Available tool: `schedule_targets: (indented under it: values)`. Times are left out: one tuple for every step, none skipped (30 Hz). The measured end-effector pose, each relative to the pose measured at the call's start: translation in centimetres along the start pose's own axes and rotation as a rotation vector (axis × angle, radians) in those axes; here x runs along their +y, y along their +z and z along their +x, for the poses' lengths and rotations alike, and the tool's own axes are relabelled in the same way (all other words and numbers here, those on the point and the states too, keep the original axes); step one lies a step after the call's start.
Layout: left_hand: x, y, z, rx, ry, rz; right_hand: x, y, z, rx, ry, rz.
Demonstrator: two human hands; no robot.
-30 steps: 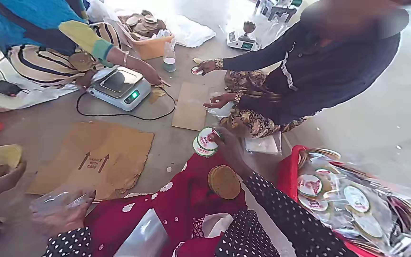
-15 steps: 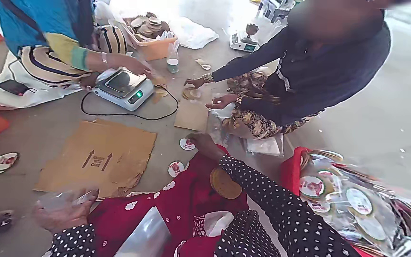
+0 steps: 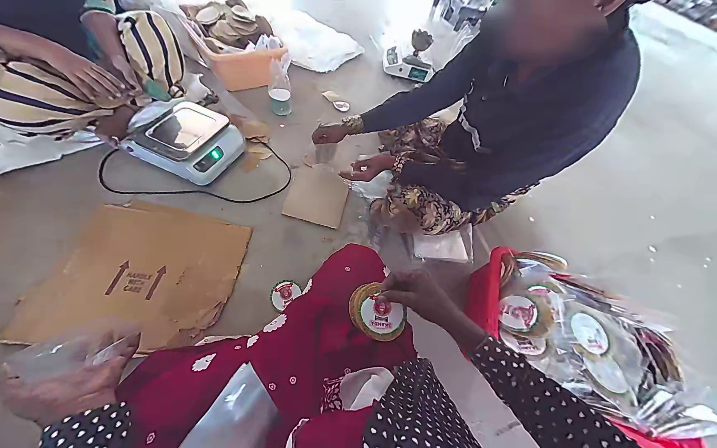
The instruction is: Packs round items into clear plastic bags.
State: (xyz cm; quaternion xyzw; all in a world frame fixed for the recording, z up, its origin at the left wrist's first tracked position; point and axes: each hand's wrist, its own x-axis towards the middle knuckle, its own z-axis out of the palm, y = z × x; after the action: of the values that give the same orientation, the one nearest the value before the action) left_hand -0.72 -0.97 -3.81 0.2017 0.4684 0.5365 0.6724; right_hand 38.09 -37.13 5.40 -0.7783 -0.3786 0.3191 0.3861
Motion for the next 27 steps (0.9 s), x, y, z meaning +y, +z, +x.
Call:
schedule_targets:
  values:
    - [0.1, 0.1, -0.1, 0.005, 0.006, 0.000, 0.5, 0.6, 0.0, 0.030, -0.034, -0.078]
    - [0.2, 0.2, -0.4, 0.017, 0.012, 0.000, 0.8, 1.1, 0.1, 0.055, -0.068, -0.157]
    - [0.3, 0.4, -0.7, 0.032, 0.014, -0.002, 0.7, 1.3, 0.2, 0.073, -0.099, -0.244]
    - [0.3, 0.5, -0.9, 0.040, 0.016, -0.006, 0.3, 1.4, 0.2, 0.081, -0.132, -0.330]
    - [0.3, 0.3, -0.8, 0.040, 0.013, -0.012, 0.1, 1.3, 0.3, 0.073, -0.167, -0.403]
    - [0.3, 0.2, -0.8, 0.031, 0.014, -0.008, 0.0, 1.1, 0.5, 0.040, -0.188, -0.461]
    - [0.3, 0.3, -0.8, 0.021, 0.015, -0.006, 0.0, 1.0, 0.7, -0.015, -0.195, -0.509]
    - [0.3, 0.3, -0.8, 0.012, 0.020, -0.003, -0.1, 0.9, 0.9, -0.080, -0.188, -0.553]
    - [0.2, 0.4, -0.8, 0.008, 0.025, -0.001, -0.1, 0.9, 1.0, -0.125, -0.179, -0.588]
    - [0.2, 0.5, -0.7, 0.011, 0.028, -0.008, -0.1, 1.1, 1.2, -0.148, -0.170, -0.605]
    - [0.2, 0.6, -0.7, 0.017, 0.028, -0.019, -0.2, 1.1, 1.4, -0.164, -0.157, -0.611]
    - [0.2, 0.5, -0.8, 0.020, 0.026, -0.026, -0.2, 1.1, 1.5, -0.183, -0.133, -0.607]
    - [0.2, 0.4, -0.9, 0.003, 0.021, -0.026, -0.2, 1.0, 1.6, -0.205, -0.101, -0.593]
    - [0.1, 0.3, -1.1, -0.041, 0.016, -0.032, -0.1, 0.8, 1.5, -0.228, -0.072, -0.563]
    - [0.1, 0.3, -1.4, -0.102, 0.015, -0.042, -0.2, 0.6, 1.5, -0.250, -0.058, -0.535]
    - [0.1, 0.6, -1.9, -0.181, 0.022, -0.038, -0.5, 0.4, 1.5, -0.272, -0.062, -0.522]
    - [-0.2, 0.8, -2.1, -0.268, 0.024, -0.065, -1.3, 0.4, 1.3, -0.302, -0.058, -0.514]
    - [-0.7, 0.3, -2.3, -0.354, 0.025, -0.113, -2.6, 0.4, 1.2, -0.333, -0.048, -0.490]
    - [-1.3, 0.2, -2.6, -0.318, 0.023, -0.189, -3.5, 0.5, 1.1, -0.332, -0.082, -0.435]
    - [-1.4, 1.2, -3.3, -0.184, 0.005, -0.209, -4.0, 0.8, 1.1, -0.276, -0.171, -0.374]
    - [-1.5, 1.7, -3.4, -0.093, -0.037, -0.229, -4.7, 1.3, 1.3, -0.190, -0.287, -0.311]
    - [-1.6, 2.0, -3.6, -0.044, -0.072, -0.233, -5.9, 2.0, 1.5, -0.105, -0.387, -0.246]
    - [-1.5, 2.4, -4.2, -0.022, -0.114, -0.198, -7.5, 3.1, 1.8, -0.036, -0.470, -0.171]
    - [-1.5, 2.9, -4.6, -0.003, -0.162, -0.185, -9.3, 4.5, 2.1, 0.014, -0.543, -0.083]
    - [-1.5, 3.3, -5.2, 0.018, -0.217, -0.197, -11.0, 6.2, 2.3, 0.056, -0.608, -0.004]
    - [-1.7, 3.6, -5.6, 0.042, -0.260, -0.208, -12.7, 8.0, 2.6, 0.072, -0.671, 0.059]
    - [-1.8, 3.8, -5.9, 0.058, -0.288, -0.224, -14.1, 9.9, 2.9, 0.061, -0.731, 0.112]
